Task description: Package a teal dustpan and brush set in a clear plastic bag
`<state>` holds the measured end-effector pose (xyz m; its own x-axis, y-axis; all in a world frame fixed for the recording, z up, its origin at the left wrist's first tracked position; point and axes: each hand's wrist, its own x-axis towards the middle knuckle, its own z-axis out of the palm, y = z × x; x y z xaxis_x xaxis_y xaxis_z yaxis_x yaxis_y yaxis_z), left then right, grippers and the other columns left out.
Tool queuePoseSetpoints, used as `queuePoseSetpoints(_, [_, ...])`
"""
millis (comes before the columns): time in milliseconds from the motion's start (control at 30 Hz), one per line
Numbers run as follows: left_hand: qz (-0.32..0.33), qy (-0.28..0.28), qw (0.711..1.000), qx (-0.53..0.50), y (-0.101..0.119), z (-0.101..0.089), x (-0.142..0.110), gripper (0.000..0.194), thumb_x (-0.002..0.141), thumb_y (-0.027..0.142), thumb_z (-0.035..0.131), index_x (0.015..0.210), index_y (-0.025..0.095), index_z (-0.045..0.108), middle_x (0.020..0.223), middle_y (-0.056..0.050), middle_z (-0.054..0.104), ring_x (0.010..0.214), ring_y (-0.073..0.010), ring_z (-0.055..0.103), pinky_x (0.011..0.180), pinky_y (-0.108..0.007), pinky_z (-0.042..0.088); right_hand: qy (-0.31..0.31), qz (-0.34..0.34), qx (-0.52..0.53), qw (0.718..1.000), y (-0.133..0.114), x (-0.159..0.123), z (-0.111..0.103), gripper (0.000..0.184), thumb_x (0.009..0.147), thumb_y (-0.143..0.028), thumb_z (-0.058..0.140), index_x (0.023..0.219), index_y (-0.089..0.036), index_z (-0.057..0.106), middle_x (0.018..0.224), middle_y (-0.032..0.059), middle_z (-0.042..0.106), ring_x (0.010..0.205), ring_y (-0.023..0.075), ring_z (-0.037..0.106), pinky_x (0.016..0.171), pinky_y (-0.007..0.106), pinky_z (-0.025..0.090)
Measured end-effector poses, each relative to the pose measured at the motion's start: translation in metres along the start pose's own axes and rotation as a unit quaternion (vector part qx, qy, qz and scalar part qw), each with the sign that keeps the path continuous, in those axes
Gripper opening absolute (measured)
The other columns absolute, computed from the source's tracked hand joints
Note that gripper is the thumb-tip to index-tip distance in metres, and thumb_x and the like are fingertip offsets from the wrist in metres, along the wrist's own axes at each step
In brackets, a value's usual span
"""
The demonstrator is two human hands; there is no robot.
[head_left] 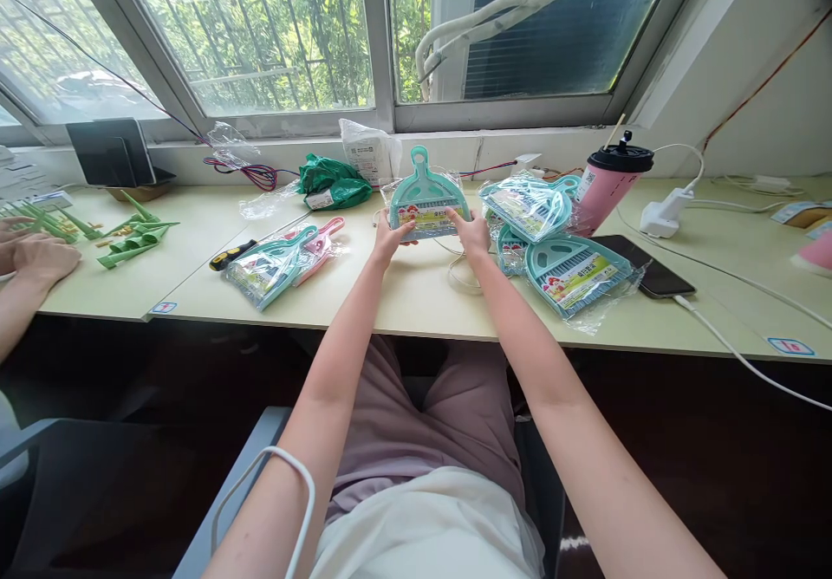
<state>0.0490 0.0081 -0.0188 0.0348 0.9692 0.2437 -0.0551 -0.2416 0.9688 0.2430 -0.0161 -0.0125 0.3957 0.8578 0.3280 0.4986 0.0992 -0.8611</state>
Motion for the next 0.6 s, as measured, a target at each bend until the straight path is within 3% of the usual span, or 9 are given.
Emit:
queuePoseSetpoints(200, [0.03, -0.002, 0.999, -0.014, -0.001, 0.003, 0.003, 0.063, 0.067, 0.033, 0.084, 0.109, 0.024, 0.039, 0.098, -0.002, 0.069, 0.055, -0.0143, 0.067, 0.044, -0.024, 0.05, -0.012, 0.059, -0.053, 0.997, -0.009, -0.004, -0.001, 0.065, 0.074, -0.064, 0.081, 0.121, -0.024, 0.06, 0.109, 0.0097, 0.077, 0.107, 0.0336, 0.072, 0.093, 0.05, 0.055])
queuePoseSetpoints(467, [0.071, 0.042, 0.996, 0.034, 0.009, 0.009, -0.007, 0.078, 0.054, 0.041, 0.095, 0.111, 0.023, 0.045, 0.103, -0.005, 0.068, 0.079, -0.0194, 0.07, 0.049, -0.025, 0.058, 0.016, 0.064, -0.031, 0.997, -0.014, -0.014, 0.0, 0.06, 0.073, -0.058, 0.084, 0.115, -0.025, 0.057, 0.112, 0.0106, 0.075, 0.113, 0.034, 0.069, 0.097, 0.048, 0.054])
queuePoseSetpoints(600, [0.068, 0.072, 0.992, 0.077, 0.013, 0.009, -0.011, 0.076, 0.056, 0.038, 0.095, 0.114, 0.022, 0.049, 0.108, -0.007, 0.069, 0.084, -0.0218, 0.071, 0.049, -0.025, 0.058, 0.018, 0.062, -0.01, 0.998, -0.016, -0.017, 0.003, 0.06, 0.072, -0.054, 0.087, 0.114, -0.024, 0.056, 0.108, 0.01, 0.074, 0.114, 0.033, 0.069, 0.094, 0.046, 0.055])
